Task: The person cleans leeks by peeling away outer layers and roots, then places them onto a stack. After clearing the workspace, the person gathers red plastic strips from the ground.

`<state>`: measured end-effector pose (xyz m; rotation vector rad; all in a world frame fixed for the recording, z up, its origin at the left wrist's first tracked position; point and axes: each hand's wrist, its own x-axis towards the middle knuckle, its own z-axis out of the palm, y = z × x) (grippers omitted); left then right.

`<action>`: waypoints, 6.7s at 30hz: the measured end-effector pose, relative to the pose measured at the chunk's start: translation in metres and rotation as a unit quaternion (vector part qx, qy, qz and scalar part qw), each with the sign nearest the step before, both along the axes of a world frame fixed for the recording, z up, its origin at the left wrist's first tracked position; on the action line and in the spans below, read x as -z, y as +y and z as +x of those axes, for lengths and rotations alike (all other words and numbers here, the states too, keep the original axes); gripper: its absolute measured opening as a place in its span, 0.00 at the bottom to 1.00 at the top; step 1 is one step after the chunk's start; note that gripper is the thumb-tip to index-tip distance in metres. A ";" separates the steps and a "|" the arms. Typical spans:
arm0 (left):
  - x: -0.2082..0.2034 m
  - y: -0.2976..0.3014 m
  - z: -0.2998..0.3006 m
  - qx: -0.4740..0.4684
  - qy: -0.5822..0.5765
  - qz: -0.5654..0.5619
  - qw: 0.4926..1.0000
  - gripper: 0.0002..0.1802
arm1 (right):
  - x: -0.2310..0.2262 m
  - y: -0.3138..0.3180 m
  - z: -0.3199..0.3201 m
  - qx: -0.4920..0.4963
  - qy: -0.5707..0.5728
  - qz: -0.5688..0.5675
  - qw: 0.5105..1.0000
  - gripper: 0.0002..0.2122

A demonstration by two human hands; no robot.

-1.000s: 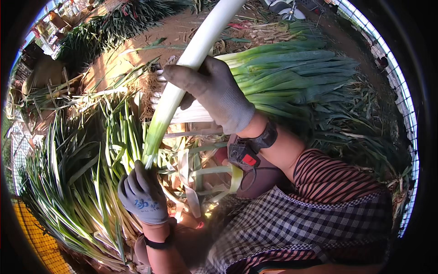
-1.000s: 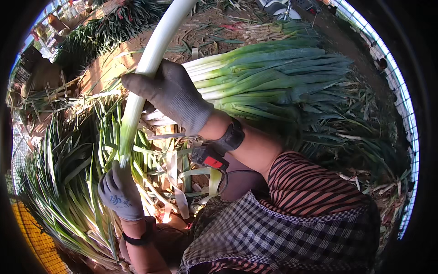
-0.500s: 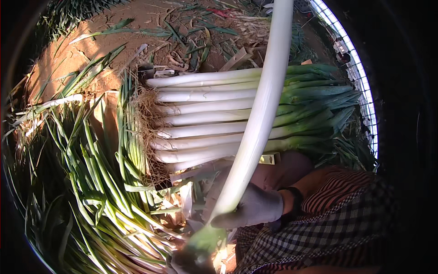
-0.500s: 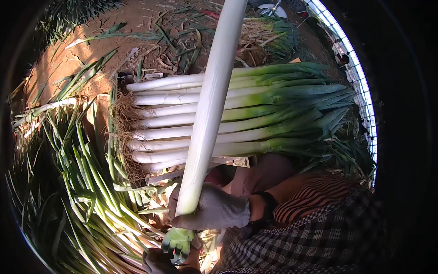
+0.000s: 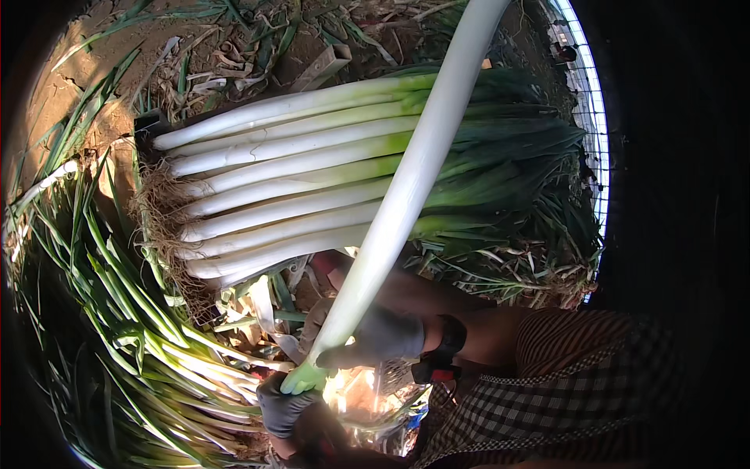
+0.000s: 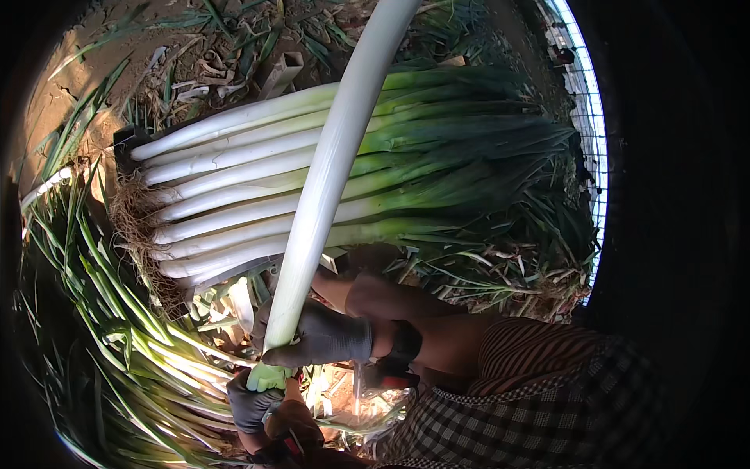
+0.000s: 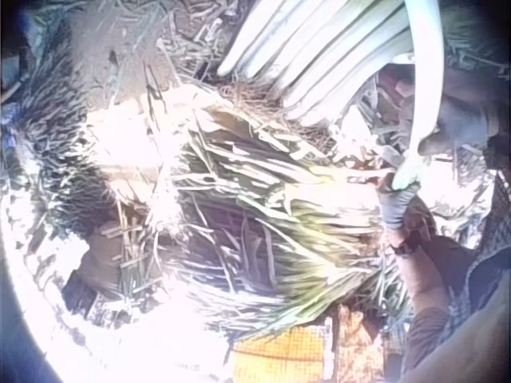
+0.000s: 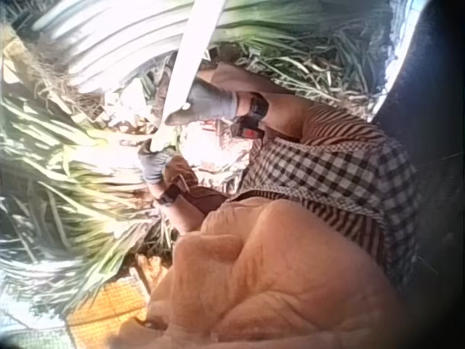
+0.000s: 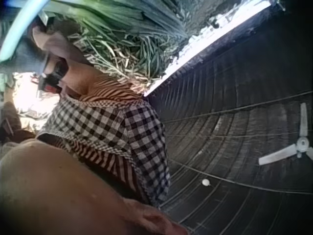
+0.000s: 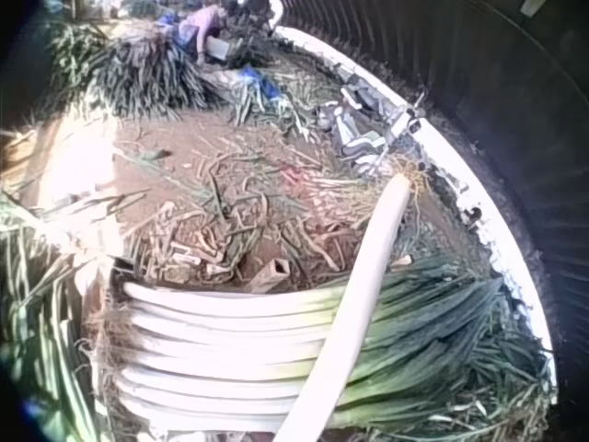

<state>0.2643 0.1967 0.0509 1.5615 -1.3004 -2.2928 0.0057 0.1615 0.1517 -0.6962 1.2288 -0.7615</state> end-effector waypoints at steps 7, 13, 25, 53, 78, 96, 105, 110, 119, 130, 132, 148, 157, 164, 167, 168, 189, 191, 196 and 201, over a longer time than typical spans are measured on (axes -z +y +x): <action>-0.075 0.006 -0.070 -0.050 -0.112 -0.194 0.973 0.34 | -0.031 0.034 -0.022 0.056 0.001 -0.006 0.998 0.16; -0.168 -0.060 -0.155 0.045 -0.072 -0.336 0.938 0.41 | -0.131 0.005 -0.097 0.198 0.000 -0.038 0.979 0.18; -0.169 -0.156 -0.215 -0.014 -0.203 -0.535 0.820 0.16 | -0.412 -0.056 -0.323 0.220 0.313 -0.305 0.872 0.12; 0.018 -0.227 -0.244 0.152 -0.291 -0.606 0.724 0.33 | -0.066 -0.175 -0.350 -0.547 0.633 -0.156 0.525 0.21; 0.017 -0.223 -0.252 0.093 -0.246 -0.660 0.704 0.32 | -0.032 -0.195 -0.353 -0.601 0.569 -0.153 0.540 0.22; 0.010 -0.277 -0.240 0.186 -0.212 -0.603 0.746 0.34 | -0.016 -0.204 -0.320 -0.530 0.572 -0.036 0.625 0.29; 0.014 -0.287 -0.244 0.268 -0.184 -0.591 0.738 0.32 | -0.020 -0.209 -0.304 -0.581 0.547 0.014 0.602 0.34; 0.020 -0.289 -0.255 0.278 -0.199 -0.594 0.728 0.31 | -0.031 -0.191 -0.308 -0.556 0.546 0.011 0.626 0.29; 0.021 -0.284 -0.269 0.267 -0.304 -0.534 0.743 0.27 | 0.010 -0.177 -0.313 -0.401 0.599 -0.099 0.685 0.32; 0.049 -0.290 -0.275 0.181 -0.244 -0.613 0.729 0.21 | 0.019 -0.193 -0.408 -0.465 0.491 0.259 0.689 0.37; 0.048 -0.288 -0.277 0.182 -0.240 -0.605 0.737 0.21 | -0.014 -0.191 -0.394 -0.441 0.528 0.262 0.677 0.37; 0.041 -0.289 -0.286 0.175 -0.222 -0.631 0.722 0.18 | -0.028 -0.016 -0.511 -0.065 0.646 0.053 0.759 0.24; 0.043 -0.291 -0.279 0.179 -0.249 -0.622 0.721 0.15 | -0.020 -0.043 -0.515 -0.096 0.616 0.105 0.775 0.23; 0.041 -0.286 -0.284 0.191 -0.265 -0.607 0.725 0.17 | -0.128 -0.110 -0.329 -0.219 0.686 -0.163 0.674 0.24; 0.039 -0.289 -0.281 0.175 -0.256 -0.617 0.724 0.18 | -0.071 -0.108 -0.249 -0.279 0.575 -0.179 0.748 0.38; 0.038 -0.286 -0.288 0.175 -0.257 -0.607 0.731 0.18 | -0.049 -0.106 -0.240 -0.319 0.573 -0.169 0.735 0.40; 0.024 -0.211 -0.155 0.151 -0.403 -0.593 0.681 0.43 | 0.025 -0.109 -0.211 -0.434 0.703 -0.134 0.547 0.38; 0.029 -0.211 -0.160 0.147 -0.410 -0.590 0.680 0.43 | 0.023 -0.110 -0.213 -0.430 0.706 -0.135 0.547 0.38; 0.033 -0.206 -0.157 0.116 -0.400 -0.606 0.677 0.43 | 0.022 -0.108 -0.210 -0.428 0.707 -0.148 0.543 0.38; 0.030 -0.189 -0.161 0.177 -0.382 -0.607 0.675 0.39 | 0.028 -0.104 -0.217 -0.419 0.709 -0.160 0.544 0.38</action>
